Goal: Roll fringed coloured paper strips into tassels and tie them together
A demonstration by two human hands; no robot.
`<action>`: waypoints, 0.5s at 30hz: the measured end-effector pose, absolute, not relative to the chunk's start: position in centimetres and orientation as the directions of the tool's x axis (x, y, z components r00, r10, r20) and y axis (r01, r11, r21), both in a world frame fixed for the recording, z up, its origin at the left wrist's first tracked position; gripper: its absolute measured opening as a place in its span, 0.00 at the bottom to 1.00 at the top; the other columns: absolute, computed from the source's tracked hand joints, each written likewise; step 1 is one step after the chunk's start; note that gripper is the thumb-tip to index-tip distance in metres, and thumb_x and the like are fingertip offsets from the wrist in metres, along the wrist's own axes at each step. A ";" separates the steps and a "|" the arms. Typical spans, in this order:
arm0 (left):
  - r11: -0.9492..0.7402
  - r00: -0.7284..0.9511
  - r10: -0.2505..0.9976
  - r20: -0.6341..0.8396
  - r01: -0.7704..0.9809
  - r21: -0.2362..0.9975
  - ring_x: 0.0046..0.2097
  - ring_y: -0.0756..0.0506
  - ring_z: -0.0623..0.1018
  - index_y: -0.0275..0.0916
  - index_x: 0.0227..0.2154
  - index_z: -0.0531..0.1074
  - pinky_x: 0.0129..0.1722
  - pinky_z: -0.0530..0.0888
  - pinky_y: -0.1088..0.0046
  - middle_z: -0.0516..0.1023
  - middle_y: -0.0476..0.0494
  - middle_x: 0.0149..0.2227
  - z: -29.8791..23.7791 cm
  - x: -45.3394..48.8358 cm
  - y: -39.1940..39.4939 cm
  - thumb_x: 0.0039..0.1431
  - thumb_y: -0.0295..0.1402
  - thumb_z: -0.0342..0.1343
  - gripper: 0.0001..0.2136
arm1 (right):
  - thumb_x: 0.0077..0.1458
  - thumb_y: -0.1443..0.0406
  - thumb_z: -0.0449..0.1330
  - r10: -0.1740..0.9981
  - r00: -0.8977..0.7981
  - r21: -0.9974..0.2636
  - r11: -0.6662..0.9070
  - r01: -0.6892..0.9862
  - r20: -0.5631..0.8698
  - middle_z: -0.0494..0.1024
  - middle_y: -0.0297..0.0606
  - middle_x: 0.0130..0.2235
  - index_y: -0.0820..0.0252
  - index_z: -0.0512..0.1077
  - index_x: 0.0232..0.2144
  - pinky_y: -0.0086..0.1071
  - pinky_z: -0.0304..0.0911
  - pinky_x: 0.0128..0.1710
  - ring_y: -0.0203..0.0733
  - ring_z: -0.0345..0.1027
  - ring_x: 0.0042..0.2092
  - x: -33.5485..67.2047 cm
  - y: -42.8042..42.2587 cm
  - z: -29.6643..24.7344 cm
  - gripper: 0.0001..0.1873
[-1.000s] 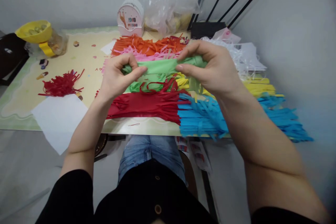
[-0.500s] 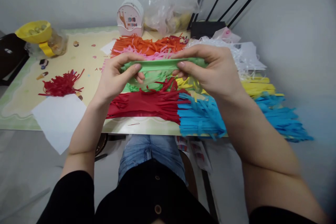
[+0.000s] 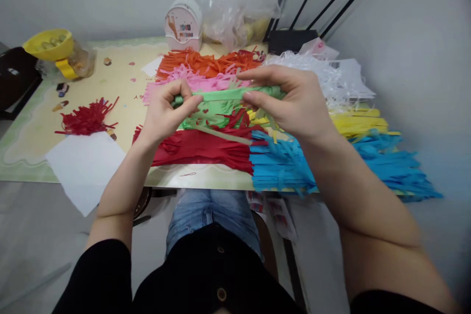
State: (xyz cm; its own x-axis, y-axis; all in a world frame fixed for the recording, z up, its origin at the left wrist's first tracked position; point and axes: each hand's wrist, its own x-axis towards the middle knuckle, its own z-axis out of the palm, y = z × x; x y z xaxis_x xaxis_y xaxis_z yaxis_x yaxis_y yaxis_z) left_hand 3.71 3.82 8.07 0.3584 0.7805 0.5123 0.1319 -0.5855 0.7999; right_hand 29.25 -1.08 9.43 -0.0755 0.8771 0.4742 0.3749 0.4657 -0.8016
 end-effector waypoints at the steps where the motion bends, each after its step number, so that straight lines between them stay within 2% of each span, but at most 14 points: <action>1: -0.617 0.350 0.768 0.536 0.181 0.766 0.27 0.50 0.74 0.41 0.23 0.67 0.28 0.71 0.72 0.72 0.50 0.22 8.0 3.7 3.8 0.60 0.47 0.66 0.20 | 0.55 0.55 0.72 0.873 -0.077 -0.783 0.468 0.409 0.481 0.86 0.37 0.40 0.53 0.84 0.42 0.41 0.77 0.45 0.45 0.80 0.39 29.2 -1.2 9.5 0.14; 5: -0.664 0.363 0.741 0.565 0.271 0.697 0.30 0.49 0.75 0.44 0.34 0.73 0.32 0.72 0.70 0.75 0.49 0.28 8.3 3.5 3.5 0.60 0.47 0.66 0.13 | 0.58 0.56 0.69 0.879 -0.065 -0.753 0.440 0.489 0.471 0.85 0.37 0.37 0.55 0.82 0.37 0.42 0.77 0.44 0.45 0.79 0.36 29.1 -1.6 9.7 0.09; 8: -0.682 0.406 0.722 0.561 0.283 0.674 0.33 0.48 0.77 0.44 0.41 0.77 0.34 0.73 0.69 0.79 0.47 0.32 9.0 3.4 3.1 0.62 0.48 0.65 0.13 | 0.59 0.57 0.69 0.882 -0.059 -0.747 0.430 0.506 0.467 0.83 0.35 0.33 0.55 0.80 0.34 0.40 0.76 0.41 0.44 0.78 0.34 29.3 -1.7 9.8 0.08; 10: -0.678 0.425 0.724 0.544 0.294 0.673 0.33 0.48 0.78 0.42 0.39 0.79 0.35 0.73 0.69 0.80 0.45 0.32 9.5 3.5 2.7 0.64 0.49 0.63 0.15 | 0.59 0.58 0.68 0.879 -0.069 -0.742 0.439 0.507 0.473 0.83 0.35 0.33 0.54 0.79 0.33 0.39 0.75 0.40 0.44 0.78 0.35 29.4 -1.8 9.9 0.07; 15: -0.593 0.427 0.788 0.444 0.330 0.735 0.28 0.49 0.76 0.39 0.25 0.77 0.32 0.72 0.72 0.77 0.47 0.23 10.4 3.7 1.8 0.66 0.53 0.59 0.23 | 0.59 0.63 0.68 0.889 -0.105 -0.774 0.442 0.453 0.446 0.82 0.34 0.32 0.54 0.79 0.34 0.39 0.76 0.38 0.43 0.78 0.33 29.5 -1.9 10.1 0.02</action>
